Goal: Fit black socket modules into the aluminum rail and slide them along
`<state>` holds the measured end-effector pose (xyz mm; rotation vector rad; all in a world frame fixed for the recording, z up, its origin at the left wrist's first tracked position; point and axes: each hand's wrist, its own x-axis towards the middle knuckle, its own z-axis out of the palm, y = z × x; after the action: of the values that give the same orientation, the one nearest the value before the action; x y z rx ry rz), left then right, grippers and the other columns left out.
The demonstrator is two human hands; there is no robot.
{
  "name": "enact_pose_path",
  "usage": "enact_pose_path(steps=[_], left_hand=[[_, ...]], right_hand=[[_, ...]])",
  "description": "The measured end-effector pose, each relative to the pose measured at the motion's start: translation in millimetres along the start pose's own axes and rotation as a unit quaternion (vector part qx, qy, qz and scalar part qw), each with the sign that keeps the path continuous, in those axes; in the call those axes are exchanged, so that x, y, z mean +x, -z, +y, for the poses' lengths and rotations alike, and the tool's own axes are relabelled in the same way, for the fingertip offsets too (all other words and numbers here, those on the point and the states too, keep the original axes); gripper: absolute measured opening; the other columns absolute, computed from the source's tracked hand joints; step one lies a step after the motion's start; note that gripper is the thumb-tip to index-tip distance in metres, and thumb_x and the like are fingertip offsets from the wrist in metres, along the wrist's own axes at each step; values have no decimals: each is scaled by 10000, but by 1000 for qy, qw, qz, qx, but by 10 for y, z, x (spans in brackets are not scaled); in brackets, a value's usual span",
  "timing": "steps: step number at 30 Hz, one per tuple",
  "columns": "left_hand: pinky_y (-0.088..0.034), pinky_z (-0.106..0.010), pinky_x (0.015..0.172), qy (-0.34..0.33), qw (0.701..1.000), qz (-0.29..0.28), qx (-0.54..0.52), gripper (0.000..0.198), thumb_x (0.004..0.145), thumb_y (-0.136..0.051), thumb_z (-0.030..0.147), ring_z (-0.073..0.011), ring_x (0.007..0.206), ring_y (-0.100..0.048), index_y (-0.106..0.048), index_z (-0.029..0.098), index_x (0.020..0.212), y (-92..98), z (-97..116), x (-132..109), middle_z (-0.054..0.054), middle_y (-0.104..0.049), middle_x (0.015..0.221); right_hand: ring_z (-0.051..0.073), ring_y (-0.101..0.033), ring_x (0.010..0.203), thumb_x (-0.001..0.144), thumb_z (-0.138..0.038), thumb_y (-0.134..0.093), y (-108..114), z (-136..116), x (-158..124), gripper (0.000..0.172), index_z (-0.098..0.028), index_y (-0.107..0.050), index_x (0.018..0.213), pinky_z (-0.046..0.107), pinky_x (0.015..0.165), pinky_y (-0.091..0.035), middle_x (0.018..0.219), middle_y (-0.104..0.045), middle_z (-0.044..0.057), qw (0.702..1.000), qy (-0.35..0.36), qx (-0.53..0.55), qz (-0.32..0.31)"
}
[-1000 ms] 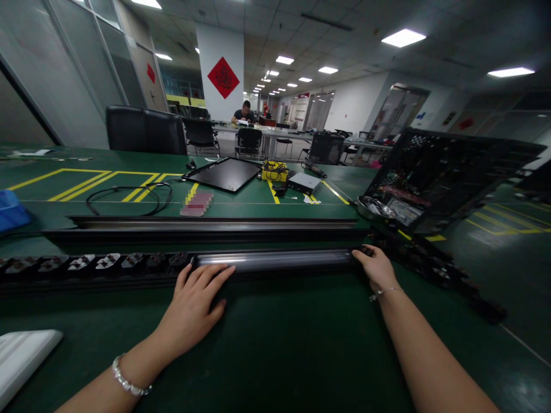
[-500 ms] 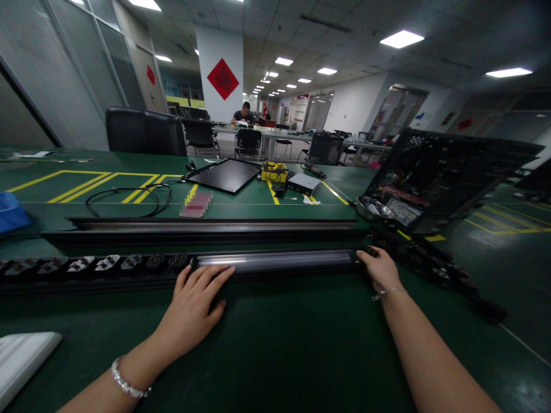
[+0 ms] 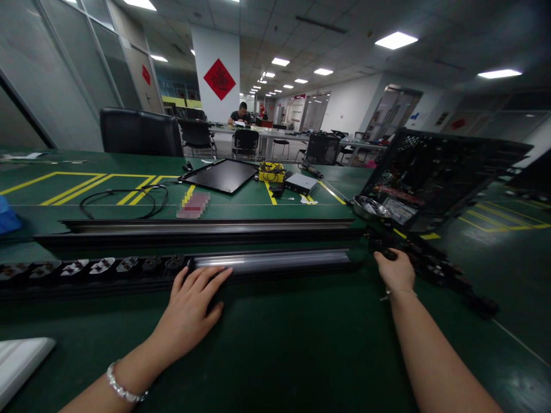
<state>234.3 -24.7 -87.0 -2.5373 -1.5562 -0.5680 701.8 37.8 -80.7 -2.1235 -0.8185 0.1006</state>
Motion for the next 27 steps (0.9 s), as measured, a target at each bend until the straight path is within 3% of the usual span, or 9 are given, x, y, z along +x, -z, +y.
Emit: enact_pose_path(steps=[3, 5, 8, 11, 15, 18, 20, 24, 27], left_hand=[[-146, -528, 1063, 1, 1000, -1, 0, 584, 796, -478, 217, -241, 1209, -420, -336, 339, 1350, -4, -3, 0, -25, -501, 1304], [-149, -527, 1061, 0, 1000, 1, 2, 586, 794, -477, 214, -241, 1204, -425, -338, 338, 1350, -8, -4, 0, -24, -503, 1303], [-152, -524, 1060, -3, 1000, 7, 5, 589, 794, -479, 217, -241, 1203, -428, -336, 339, 1353, -13, -8, -1, -24, -506, 1302], [-152, -522, 1061, -5, 1000, 10, 4, 589, 795, -481, 217, -241, 1201, -431, -337, 340, 1352, -16, -11, -3, -22, -508, 1301], [-156, -524, 1060, -3, 1000, 12, 2, 595, 791, -483, 210, -243, 1202, -429, -336, 337, 1354, -9, -6, -3, -20, -507, 1302], [-159, -526, 1059, 1, 1000, 12, 1, 603, 787, -485, 201, -247, 1203, -427, -337, 334, 1356, -2, 3, 0, -22, -509, 1300], [-162, -526, 1058, 4, 1000, 10, -1, 609, 784, -485, 193, -245, 1207, -419, -334, 336, 1357, -3, 8, 1, -20, -500, 1309], [-164, -530, 1056, 9, 1000, 4, -6, 613, 785, -477, 177, -233, 1219, -403, -329, 343, 1356, -12, 17, -2, -13, -476, 1333], [-188, -526, 1056, 13, 1000, 2, -5, 602, 796, -474, 183, -232, 1225, -399, -328, 340, 1358, 2, 35, -4, -15, -469, 1340]], right_hand=[[376, -420, 1152, 640, -405, -607, 140, 63, 67, 480, -174, -605, 1060, 532, 953, -335, 1197, -519, 169, 997, -1, -69, 40], [424, -353, 1187, 641, -394, -595, 184, 103, 85, 491, -171, -611, 1078, 580, 929, -320, 1254, -460, 196, 993, -13, -102, 55], [461, -365, 1154, 634, -355, -587, 195, 147, 79, 540, -154, -590, 1136, 619, 862, -342, 1226, -463, 235, 989, -28, -131, 60], [457, -364, 1158, 650, -275, -542, 183, 141, 37, 571, -114, -540, 1197, 622, 863, -333, 1229, -458, 259, 986, -24, -142, 80], [384, -251, 1272, 712, -222, -448, 155, 8, -76, 586, -105, -437, 1286, 575, 999, -219, 1365, -356, 212, 980, 31, -143, 135], [378, -176, 1326, 760, -271, -437, 92, -206, -260, 620, -64, -363, 1340, 580, 1042, -160, 1445, -255, 208, 964, 164, -117, 172], [375, -161, 1341, 799, -305, -427, 15, -387, -481, 619, -67, -333, 1362, 592, 1041, -173, 1461, -230, 207, 950, 255, -102, 146], [312, -110, 1374, 862, -310, -371, -200, -709, -1125, 629, -135, -184, 1436, 534, 1056, -225, 1510, -143, 138, 885, 454, -100, 36], [294, -112, 1379, 883, -340, -358, -343, -821, -1514, 605, -172, -191, 1440, 518, 1060, -229, 1508, -181, 102, 828, 542, -133, -55]])
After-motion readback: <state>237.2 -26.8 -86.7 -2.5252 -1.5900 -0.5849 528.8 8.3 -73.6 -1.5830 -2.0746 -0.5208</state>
